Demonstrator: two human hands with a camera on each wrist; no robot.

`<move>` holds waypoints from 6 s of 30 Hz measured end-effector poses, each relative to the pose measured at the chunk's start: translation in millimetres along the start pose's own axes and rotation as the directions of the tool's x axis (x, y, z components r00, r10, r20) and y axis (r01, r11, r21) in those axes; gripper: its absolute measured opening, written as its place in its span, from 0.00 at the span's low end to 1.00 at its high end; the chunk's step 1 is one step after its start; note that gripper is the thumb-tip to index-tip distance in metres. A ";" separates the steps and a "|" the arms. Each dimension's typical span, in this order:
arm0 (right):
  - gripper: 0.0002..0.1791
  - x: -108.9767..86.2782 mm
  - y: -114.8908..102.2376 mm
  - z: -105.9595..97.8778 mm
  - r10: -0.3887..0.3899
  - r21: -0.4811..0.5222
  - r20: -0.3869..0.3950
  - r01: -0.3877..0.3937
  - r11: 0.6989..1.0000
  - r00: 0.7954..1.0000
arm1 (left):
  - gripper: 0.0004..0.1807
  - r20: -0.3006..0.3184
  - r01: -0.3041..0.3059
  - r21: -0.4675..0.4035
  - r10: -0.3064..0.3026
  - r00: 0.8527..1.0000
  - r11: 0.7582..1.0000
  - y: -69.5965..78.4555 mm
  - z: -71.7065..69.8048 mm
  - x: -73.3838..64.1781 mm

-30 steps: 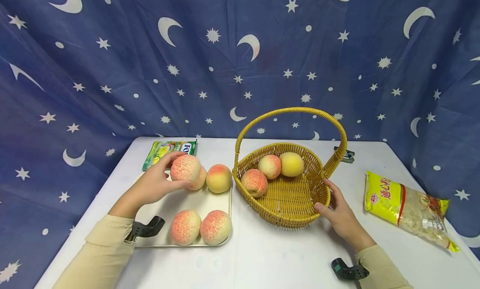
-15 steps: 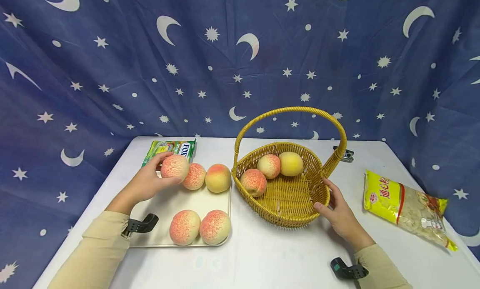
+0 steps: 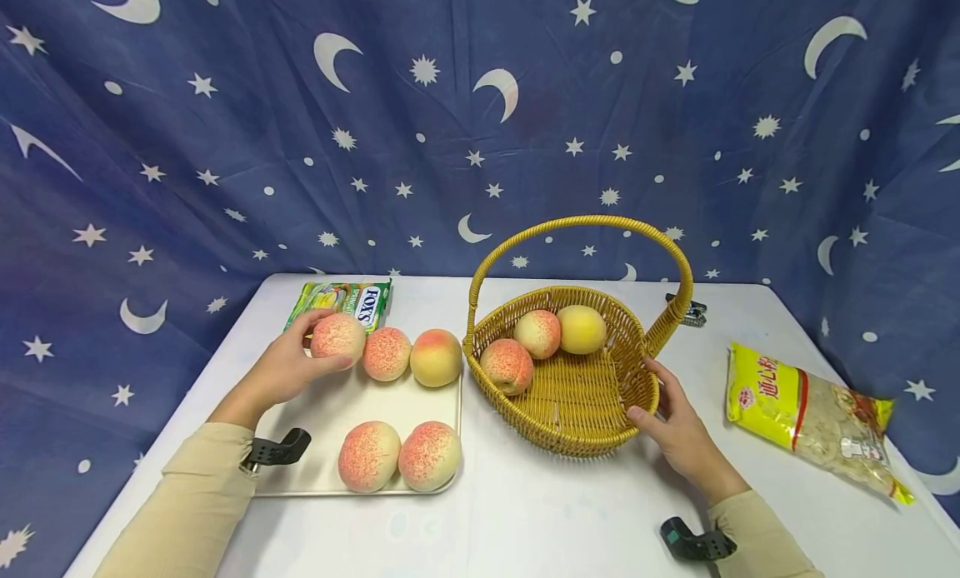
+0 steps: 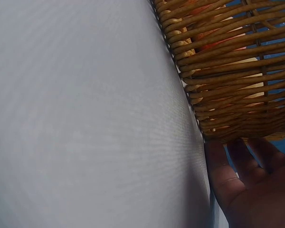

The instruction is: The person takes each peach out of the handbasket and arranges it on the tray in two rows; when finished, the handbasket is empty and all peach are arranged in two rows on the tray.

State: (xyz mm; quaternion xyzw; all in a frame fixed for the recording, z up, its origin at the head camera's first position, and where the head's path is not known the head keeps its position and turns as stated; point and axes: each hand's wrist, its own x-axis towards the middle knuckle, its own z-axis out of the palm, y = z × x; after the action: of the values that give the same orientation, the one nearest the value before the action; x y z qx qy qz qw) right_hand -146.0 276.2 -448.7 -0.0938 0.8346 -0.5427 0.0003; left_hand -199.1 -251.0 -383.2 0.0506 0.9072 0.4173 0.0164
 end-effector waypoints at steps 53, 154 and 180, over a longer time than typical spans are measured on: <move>0.44 1.5 1.8 0.1 -0.007 0.002 -0.009 0.007 1.000 1.000 | 0.52 0.090 0.162 0.026 -0.164 0.982 0.986 -17.4 13.8 15.3; 0.44 -0.2 0.2 0.9 0.008 -0.006 -0.012 -0.008 1.000 1.000 | 0.36 0.066 -0.385 0.023 0.383 0.921 0.923 88.4 48.3 -41.1; 0.45 0.9 2.7 0.9 0.009 0.000 -0.008 -0.009 1.000 1.000 | 0.39 0.314 -0.466 -0.015 0.447 0.838 0.885 149.6 128.9 -4.8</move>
State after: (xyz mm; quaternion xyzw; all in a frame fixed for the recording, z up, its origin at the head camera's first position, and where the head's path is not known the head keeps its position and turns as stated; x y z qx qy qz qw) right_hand -147.2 276.3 -451.5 -0.0879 0.8351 -0.5430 -0.0006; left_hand -173.3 -57.4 -353.6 0.3304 0.8674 0.3677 0.0566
